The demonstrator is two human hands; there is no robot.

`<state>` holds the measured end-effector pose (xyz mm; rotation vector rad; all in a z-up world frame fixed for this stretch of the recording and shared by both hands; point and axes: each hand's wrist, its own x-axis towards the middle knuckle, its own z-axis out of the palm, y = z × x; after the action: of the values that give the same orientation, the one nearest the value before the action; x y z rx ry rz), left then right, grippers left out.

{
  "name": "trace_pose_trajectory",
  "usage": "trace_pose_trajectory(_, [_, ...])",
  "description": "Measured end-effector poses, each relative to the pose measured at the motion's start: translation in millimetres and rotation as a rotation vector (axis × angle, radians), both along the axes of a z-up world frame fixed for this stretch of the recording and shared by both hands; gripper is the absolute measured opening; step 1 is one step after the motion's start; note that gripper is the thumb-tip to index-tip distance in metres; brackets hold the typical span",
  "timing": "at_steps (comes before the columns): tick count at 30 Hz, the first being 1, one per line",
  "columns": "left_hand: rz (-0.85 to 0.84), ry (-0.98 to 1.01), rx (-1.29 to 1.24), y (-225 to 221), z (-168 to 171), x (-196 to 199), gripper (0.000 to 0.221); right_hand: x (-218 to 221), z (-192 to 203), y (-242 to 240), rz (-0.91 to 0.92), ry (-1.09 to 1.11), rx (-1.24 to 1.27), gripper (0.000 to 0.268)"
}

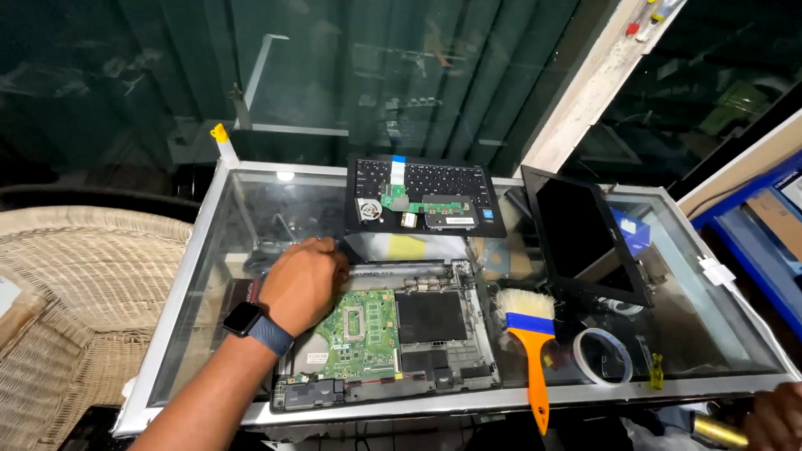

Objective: Cleaning a laptop chassis with a brush and reinstalling the motherboard using a screwdriver.

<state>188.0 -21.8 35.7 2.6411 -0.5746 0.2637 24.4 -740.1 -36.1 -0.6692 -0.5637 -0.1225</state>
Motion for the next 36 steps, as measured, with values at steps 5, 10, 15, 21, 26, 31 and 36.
trace_pose_trajectory(5, [-0.063,-0.06,0.124,0.9,17.2,-10.2,0.009,-24.6,111.1,206.1,-0.301,0.184,-0.365,0.015])
trace_pose_trajectory(10, [0.003,-0.012,-0.36,0.6,47.7,-77.1,0.013,-17.6,110.7,282.5,-0.157,0.183,-0.437,0.008])
trace_pose_trajectory(15, [0.105,0.232,-1.158,-35.3,44.0,-156.1,0.015,-13.4,103.8,380.3,-0.391,0.219,-0.334,0.014])
trace_pose_trajectory(21, [0.076,0.002,-1.029,-61.0,36.3,-179.2,0.008,-5.9,119.0,433.9,-0.694,0.193,-0.444,0.004])
trace_pose_trajectory(26, [0.311,0.25,-1.1,-69.9,16.0,-182.9,0.008,-15.7,132.2,450.1,-0.734,0.226,-0.466,0.007])
trace_pose_trajectory(31, [0.312,0.302,-1.242,-77.3,11.6,-186.1,0.004,-21.1,133.3,449.5,-0.745,0.23,-0.491,0.007])
trace_pose_trajectory(36, [0.348,0.329,-1.156,-78.0,10.6,-186.4,0.003,-20.6,128.0,441.8,-0.726,0.148,-0.539,0.002])
